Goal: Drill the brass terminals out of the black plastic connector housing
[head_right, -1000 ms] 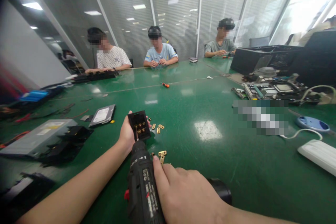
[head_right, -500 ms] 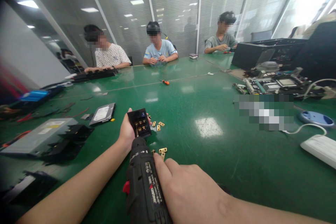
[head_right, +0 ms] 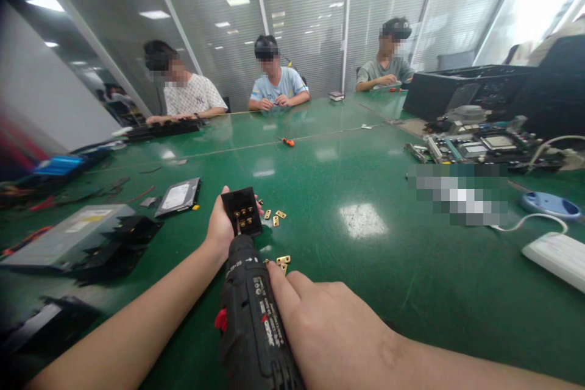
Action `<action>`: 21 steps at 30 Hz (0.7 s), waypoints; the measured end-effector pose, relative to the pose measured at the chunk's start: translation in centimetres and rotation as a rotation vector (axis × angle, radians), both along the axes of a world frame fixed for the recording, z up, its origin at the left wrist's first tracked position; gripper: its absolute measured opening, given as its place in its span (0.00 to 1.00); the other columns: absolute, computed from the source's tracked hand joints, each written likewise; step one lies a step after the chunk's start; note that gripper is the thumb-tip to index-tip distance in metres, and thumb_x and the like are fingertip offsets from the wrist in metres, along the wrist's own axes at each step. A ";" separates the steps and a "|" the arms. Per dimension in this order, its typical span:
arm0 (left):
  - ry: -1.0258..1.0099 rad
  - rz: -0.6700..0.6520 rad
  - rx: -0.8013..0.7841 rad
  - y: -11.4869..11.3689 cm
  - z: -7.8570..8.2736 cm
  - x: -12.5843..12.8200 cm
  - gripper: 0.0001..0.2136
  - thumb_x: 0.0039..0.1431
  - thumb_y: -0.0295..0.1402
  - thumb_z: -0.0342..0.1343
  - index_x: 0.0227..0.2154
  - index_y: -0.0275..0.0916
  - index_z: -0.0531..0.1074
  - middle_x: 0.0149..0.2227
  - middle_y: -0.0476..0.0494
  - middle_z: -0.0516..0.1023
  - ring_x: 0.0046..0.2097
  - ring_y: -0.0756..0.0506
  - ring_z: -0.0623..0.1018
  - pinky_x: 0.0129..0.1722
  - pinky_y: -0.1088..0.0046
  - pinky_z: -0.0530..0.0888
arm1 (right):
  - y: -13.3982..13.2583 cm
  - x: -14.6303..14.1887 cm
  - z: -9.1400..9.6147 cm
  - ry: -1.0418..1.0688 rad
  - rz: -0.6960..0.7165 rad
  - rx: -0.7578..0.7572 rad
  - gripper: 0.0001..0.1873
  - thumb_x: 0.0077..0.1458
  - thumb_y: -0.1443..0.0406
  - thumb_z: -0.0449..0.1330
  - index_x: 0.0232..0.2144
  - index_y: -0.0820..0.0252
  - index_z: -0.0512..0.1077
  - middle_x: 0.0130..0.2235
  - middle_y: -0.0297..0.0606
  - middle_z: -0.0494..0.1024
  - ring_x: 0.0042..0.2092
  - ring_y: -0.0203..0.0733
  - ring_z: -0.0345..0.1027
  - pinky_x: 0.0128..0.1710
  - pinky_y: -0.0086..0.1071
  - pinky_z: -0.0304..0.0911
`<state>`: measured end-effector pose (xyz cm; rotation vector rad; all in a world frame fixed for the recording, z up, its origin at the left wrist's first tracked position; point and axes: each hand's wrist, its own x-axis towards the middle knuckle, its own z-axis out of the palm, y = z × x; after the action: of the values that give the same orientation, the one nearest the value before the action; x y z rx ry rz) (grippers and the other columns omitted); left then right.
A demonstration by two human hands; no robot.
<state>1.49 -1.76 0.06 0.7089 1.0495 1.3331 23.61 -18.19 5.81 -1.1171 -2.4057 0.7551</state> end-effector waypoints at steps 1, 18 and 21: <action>0.001 -0.005 0.000 0.0 0.0 0.0 0.25 0.66 0.53 0.47 0.35 0.32 0.75 0.25 0.38 0.80 0.26 0.42 0.81 0.26 0.68 0.77 | 0.0 0.0 0.1 0.007 0.006 -0.013 0.50 0.44 0.57 0.69 0.69 0.62 0.62 0.53 0.54 0.81 0.44 0.61 0.81 0.45 0.47 0.79; -0.036 0.057 0.038 0.1 0.1 0.1 0.24 0.66 0.52 0.46 0.38 0.33 0.74 0.26 0.39 0.80 0.27 0.42 0.81 0.28 0.67 0.78 | 0.5 0.2 0.5 0.353 -0.001 -0.232 0.17 0.69 0.59 0.62 0.56 0.59 0.72 0.56 0.44 0.76 0.51 0.49 0.75 0.49 0.47 0.75; -0.044 0.060 0.024 0.0 0.2 0.1 0.24 0.67 0.51 0.45 0.38 0.32 0.74 0.26 0.38 0.80 0.27 0.43 0.81 0.28 0.68 0.78 | 0.2 0.1 0.3 0.409 -0.023 -0.255 0.17 0.68 0.59 0.62 0.56 0.59 0.72 0.56 0.44 0.76 0.51 0.49 0.75 0.49 0.47 0.75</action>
<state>1.57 -1.74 0.25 0.6670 1.0284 1.4091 23.68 -18.00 6.11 -0.9653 -1.9916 1.1806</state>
